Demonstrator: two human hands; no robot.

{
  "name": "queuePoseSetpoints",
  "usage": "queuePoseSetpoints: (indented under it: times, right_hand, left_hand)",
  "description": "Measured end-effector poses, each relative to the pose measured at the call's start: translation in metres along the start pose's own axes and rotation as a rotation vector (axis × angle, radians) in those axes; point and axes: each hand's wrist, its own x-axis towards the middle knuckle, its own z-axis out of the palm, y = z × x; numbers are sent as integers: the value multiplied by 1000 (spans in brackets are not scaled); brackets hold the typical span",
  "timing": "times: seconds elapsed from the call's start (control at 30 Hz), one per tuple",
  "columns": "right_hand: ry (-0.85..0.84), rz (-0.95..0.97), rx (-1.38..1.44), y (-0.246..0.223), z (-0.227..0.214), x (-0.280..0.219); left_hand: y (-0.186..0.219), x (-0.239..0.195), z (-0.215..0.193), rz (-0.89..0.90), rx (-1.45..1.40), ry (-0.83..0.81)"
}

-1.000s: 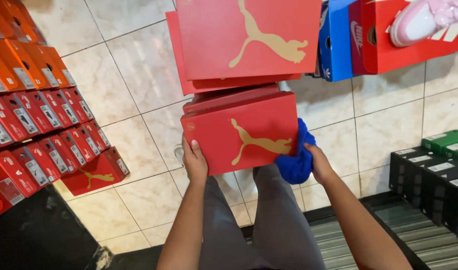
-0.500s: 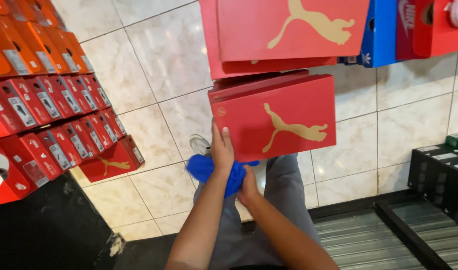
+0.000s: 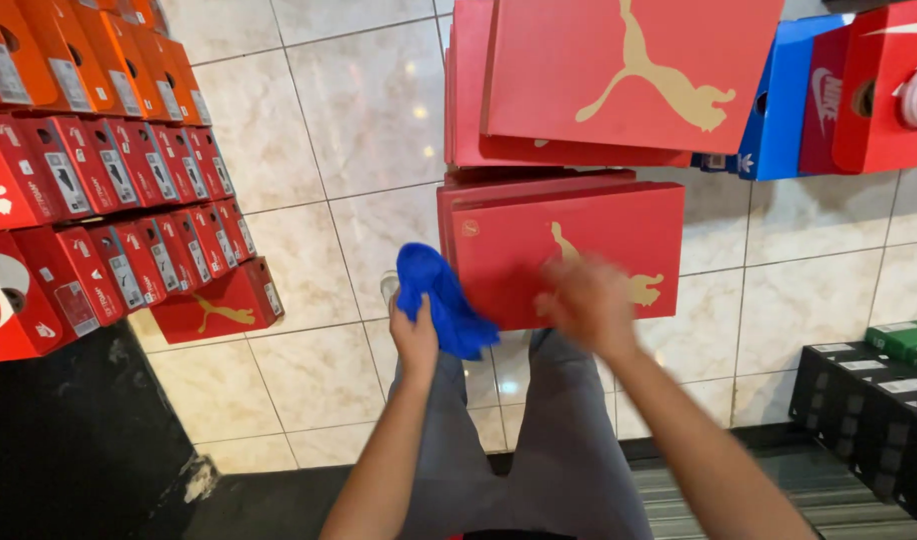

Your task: Cleaning and organizing shoe boxes using a cloth in a warehouse

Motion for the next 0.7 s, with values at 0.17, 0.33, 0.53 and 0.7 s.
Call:
queuePoseSetpoints:
  times: [0.17,0.33,0.53,0.7]
  right_hand:
    - [-258,269,-258,74,-25,34]
    - [-267,302,-273,70,-28,41]
    - [-232,354,-268,70,-27,40]
    - [-266,357,-310,85,-26,53]
  left_hand:
    - [22,40,54,-307,-92,-199]
    - [31,115,106,-194,-185,-159]
    - [22,38,54,-312,-61,-335]
    - [5,-3,4,-451,123,-537]
